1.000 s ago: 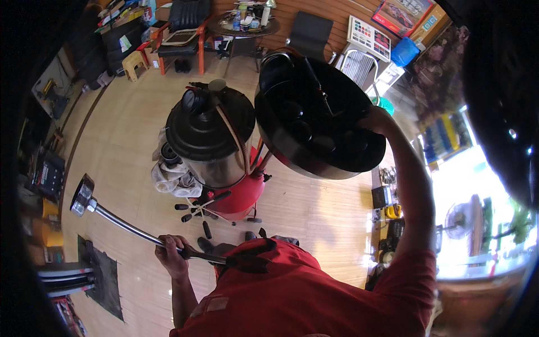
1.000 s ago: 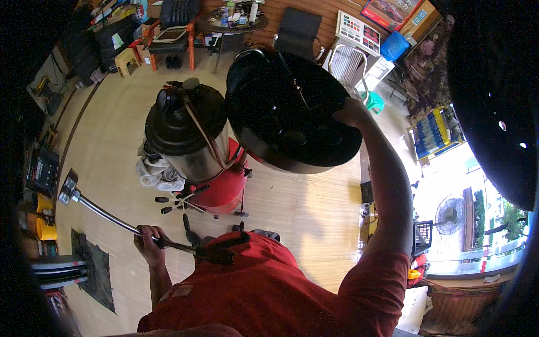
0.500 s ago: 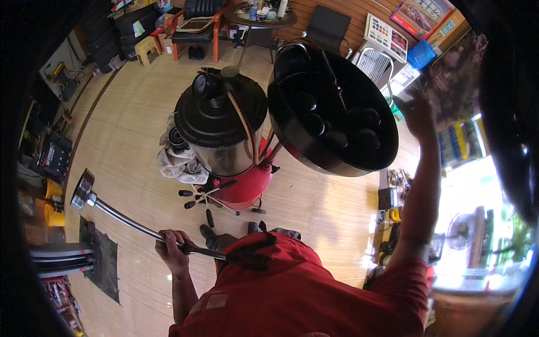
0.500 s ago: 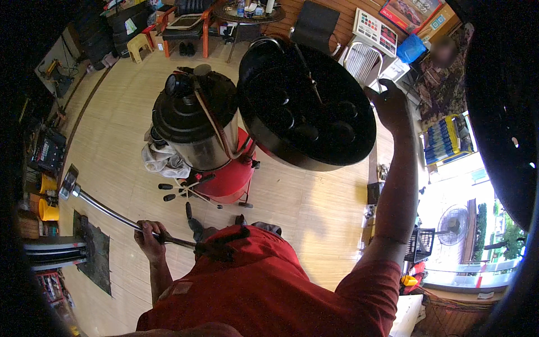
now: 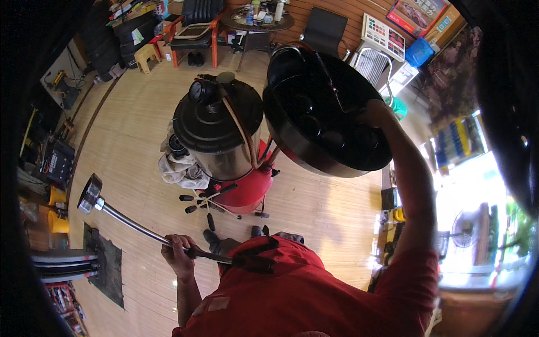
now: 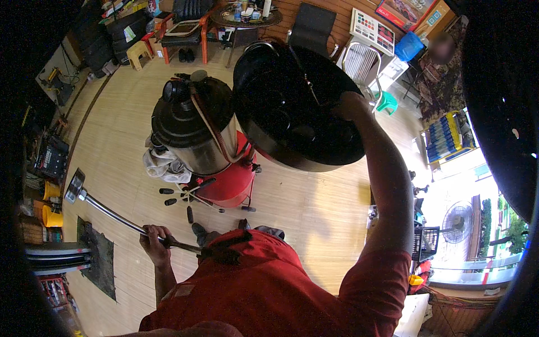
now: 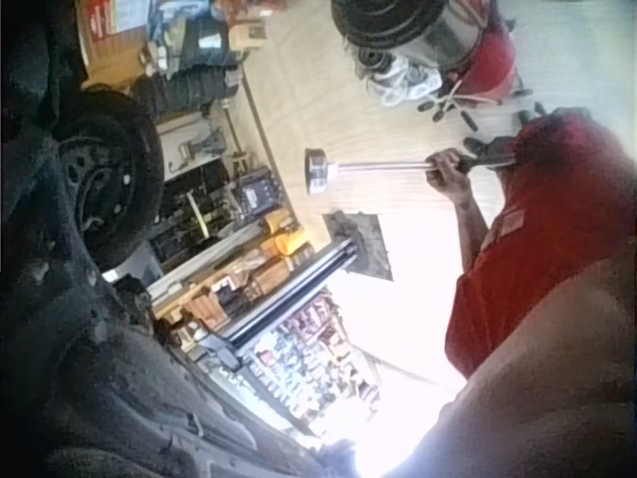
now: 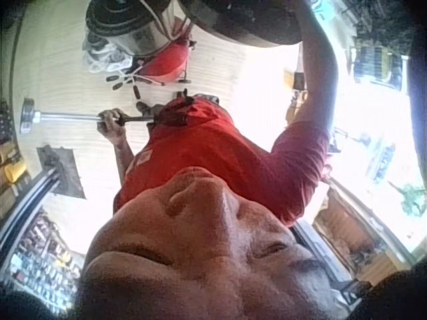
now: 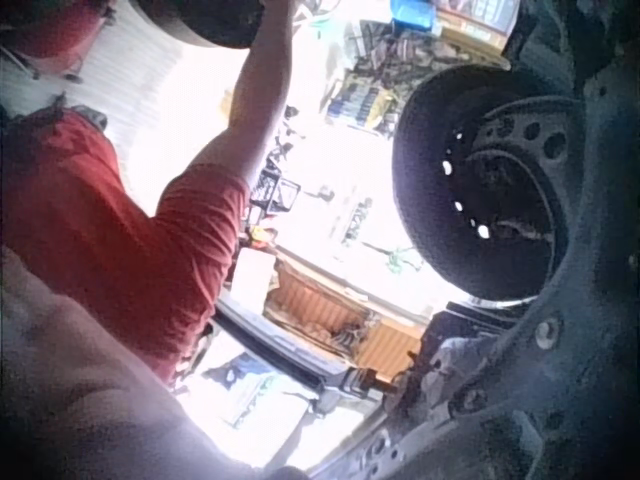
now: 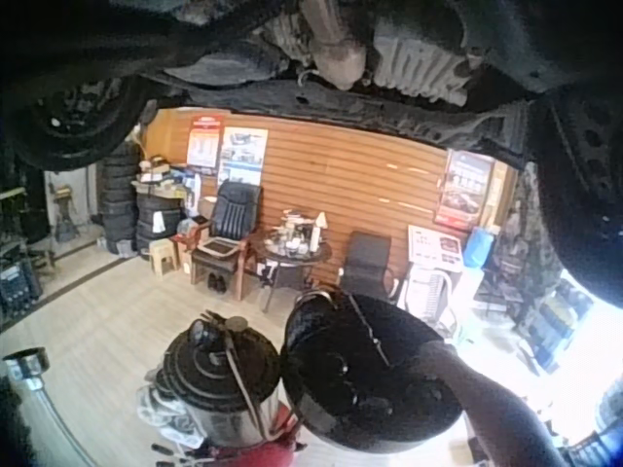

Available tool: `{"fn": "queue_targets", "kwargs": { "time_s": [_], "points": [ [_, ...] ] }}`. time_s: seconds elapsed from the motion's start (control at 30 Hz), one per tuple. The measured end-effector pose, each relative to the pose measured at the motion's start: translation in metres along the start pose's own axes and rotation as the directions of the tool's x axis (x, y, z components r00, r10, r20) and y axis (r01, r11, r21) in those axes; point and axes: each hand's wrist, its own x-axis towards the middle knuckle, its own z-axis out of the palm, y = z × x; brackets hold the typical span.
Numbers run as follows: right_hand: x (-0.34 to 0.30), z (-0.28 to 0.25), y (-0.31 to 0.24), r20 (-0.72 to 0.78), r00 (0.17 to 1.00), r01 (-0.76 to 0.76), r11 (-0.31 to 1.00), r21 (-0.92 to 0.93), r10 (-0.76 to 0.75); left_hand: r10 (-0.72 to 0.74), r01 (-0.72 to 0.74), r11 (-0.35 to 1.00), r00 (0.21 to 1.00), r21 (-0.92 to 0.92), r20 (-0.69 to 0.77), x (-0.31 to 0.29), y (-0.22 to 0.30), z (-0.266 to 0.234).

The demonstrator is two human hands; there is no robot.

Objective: The person uses a wrench to loosen a bolt under a car, then walks to a tool cart to retrieve a rag and wipe their hands. They return to the oil drain pan, wipe it with the rag, and walk up a staircase.

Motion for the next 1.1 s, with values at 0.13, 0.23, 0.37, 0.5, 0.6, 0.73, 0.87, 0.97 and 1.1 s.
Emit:
{"fn": "queue_targets", "kwargs": {
  "time_s": [0.13,0.23,0.37,0.5,0.6,0.73,0.87,0.97,1.1],
  "points": [
    [-0.009,0.002,-0.022,-0.167,0.986,0.04,0.995,0.096,-0.024,0.005,-0.004,1.0,0.999,0.01,-0.035,0.002,-0.003,-0.008],
    [-0.028,-0.013,-0.056,-0.156,0.98,0.144,0.98,0.136,-0.123,0.02,-0.02,1.0,0.999,0.014,-0.041,0.003,-0.001,-0.009],
    [-0.03,-0.009,-0.06,0.001,0.976,0.216,0.962,0.166,-0.219,-0.016,0.016,1.0,1.0,-0.016,0.004,0.009,-0.001,-0.008],
    [-0.046,-0.029,-0.054,-0.174,0.975,0.169,0.968,0.186,-0.137,-0.03,0.03,1.0,0.999,0.003,0.017,0.009,0.005,-0.001],
    [-0.109,-0.088,-0.069,-0.475,0.868,0.37,0.828,0.42,-0.146,0.01,-0.01,1.0,1.0,-0.027,-0.024,0.006,0.005,-0.005],
    [-0.149,-0.096,-0.055,-0.849,0.509,0.469,0.782,0.411,0.142,-0.042,0.051,0.993,0.996,0.105,-0.078,0.008,-0.006,-0.016],
    [-0.128,-0.053,-0.049,-0.148,0.971,0.217,0.948,0.232,-0.186,-0.043,0.043,0.998,0.999,-0.04,0.01,0.014,-0.005,-0.01],
    [-0.129,-0.05,-0.019,-0.611,0.791,0.253,0.93,0.268,-0.039,-0.027,0.027,1.0,1.0,-0.011,0.009,0.013,-0.001,-0.01],
    [-0.103,-0.049,-0.021,-0.508,0.86,0.04,0.999,-0.034,-0.051,0.016,-0.015,0.999,1.0,-0.047,0.01,0.015,0.005,-0.015]
  ]
}}
